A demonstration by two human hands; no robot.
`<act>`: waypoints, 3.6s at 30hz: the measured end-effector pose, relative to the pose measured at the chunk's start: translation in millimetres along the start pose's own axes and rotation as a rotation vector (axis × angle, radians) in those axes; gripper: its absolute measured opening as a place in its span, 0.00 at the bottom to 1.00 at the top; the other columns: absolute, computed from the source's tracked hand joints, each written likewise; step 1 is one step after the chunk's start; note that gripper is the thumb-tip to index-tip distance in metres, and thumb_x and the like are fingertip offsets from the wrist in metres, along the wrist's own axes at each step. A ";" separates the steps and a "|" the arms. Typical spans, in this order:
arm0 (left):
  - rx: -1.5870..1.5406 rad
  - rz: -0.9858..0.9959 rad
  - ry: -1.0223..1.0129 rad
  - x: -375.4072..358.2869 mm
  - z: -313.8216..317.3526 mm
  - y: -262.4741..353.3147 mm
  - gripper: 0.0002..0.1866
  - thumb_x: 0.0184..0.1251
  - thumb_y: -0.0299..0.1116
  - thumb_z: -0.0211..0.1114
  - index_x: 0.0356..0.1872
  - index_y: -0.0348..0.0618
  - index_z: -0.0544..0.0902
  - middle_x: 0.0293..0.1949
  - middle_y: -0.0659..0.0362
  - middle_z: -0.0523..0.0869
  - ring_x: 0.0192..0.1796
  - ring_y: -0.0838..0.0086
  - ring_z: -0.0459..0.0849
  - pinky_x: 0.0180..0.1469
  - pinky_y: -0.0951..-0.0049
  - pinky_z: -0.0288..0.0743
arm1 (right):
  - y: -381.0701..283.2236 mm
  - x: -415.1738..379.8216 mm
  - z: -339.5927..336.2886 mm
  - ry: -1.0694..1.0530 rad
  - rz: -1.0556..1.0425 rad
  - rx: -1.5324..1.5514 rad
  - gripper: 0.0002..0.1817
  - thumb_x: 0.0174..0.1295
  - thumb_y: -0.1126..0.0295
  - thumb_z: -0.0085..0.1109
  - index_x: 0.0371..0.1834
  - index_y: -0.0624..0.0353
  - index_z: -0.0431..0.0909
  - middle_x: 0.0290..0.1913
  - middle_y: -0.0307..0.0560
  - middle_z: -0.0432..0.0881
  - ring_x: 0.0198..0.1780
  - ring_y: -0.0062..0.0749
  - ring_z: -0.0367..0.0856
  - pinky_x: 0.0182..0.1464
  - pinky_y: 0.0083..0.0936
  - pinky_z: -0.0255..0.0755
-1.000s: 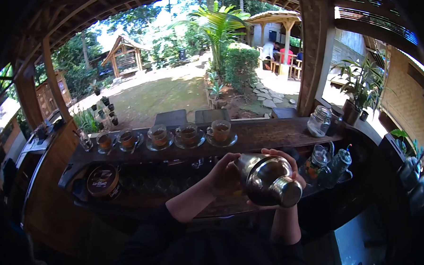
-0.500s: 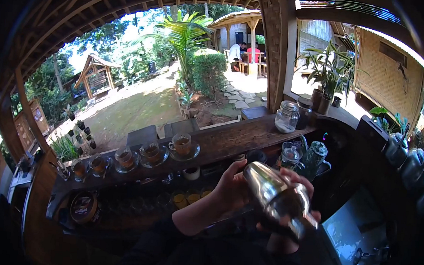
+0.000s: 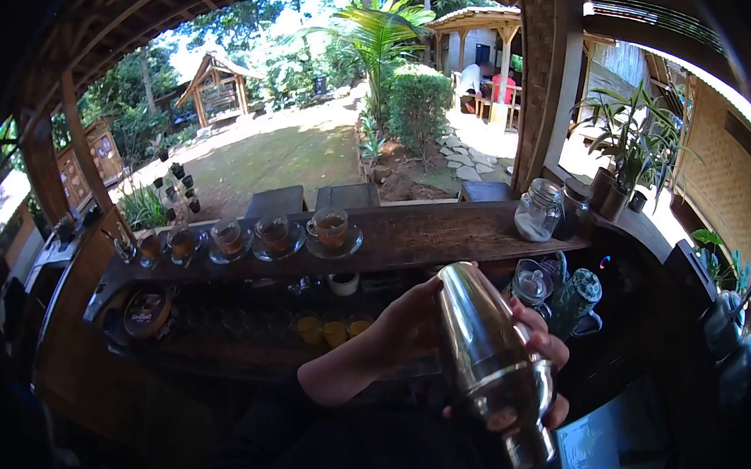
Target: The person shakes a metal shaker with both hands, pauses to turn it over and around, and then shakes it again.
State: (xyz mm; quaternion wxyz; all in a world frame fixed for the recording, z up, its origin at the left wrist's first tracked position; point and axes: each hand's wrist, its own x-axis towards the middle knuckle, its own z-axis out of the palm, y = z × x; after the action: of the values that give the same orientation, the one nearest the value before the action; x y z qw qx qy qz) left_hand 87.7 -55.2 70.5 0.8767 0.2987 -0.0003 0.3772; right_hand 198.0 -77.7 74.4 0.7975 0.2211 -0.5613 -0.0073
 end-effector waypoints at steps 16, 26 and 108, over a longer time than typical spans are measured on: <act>0.144 -0.008 -0.025 4.9 -25.3 -25.7 0.35 0.67 0.59 0.50 0.67 0.47 0.60 0.62 0.56 0.70 0.65 0.67 0.68 0.63 0.60 0.67 | -30.6 0.3 -37.1 -0.380 0.155 -0.457 0.62 0.38 0.44 0.75 0.72 0.39 0.39 0.66 0.55 0.55 0.63 0.59 0.64 0.61 0.50 0.68; 0.048 0.007 -0.104 -4.2 -17.6 -39.6 0.36 0.67 0.63 0.46 0.64 0.45 0.64 0.59 0.53 0.73 0.61 0.68 0.74 0.61 0.64 0.69 | -32.7 -3.8 12.3 -0.006 -0.025 -0.175 0.32 0.50 0.53 0.68 0.57 0.14 0.63 0.55 0.56 0.66 0.58 0.60 0.69 0.65 0.59 0.55; 0.322 -0.019 0.124 54.5 -6.2 -59.1 0.27 0.71 0.56 0.45 0.62 0.49 0.63 0.57 0.57 0.72 0.62 0.70 0.69 0.63 0.58 0.62 | -85.8 37.4 -81.3 -0.323 0.665 -0.855 0.60 0.40 0.53 0.77 0.72 0.47 0.41 0.64 0.57 0.60 0.64 0.51 0.65 0.64 0.45 0.63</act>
State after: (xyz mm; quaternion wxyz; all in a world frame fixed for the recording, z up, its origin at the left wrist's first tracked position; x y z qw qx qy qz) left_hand 164.3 -47.6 46.8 0.8193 0.4115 0.1172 0.3816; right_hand 305.2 -136.8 54.6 0.6793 -0.3145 -0.6628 -0.0162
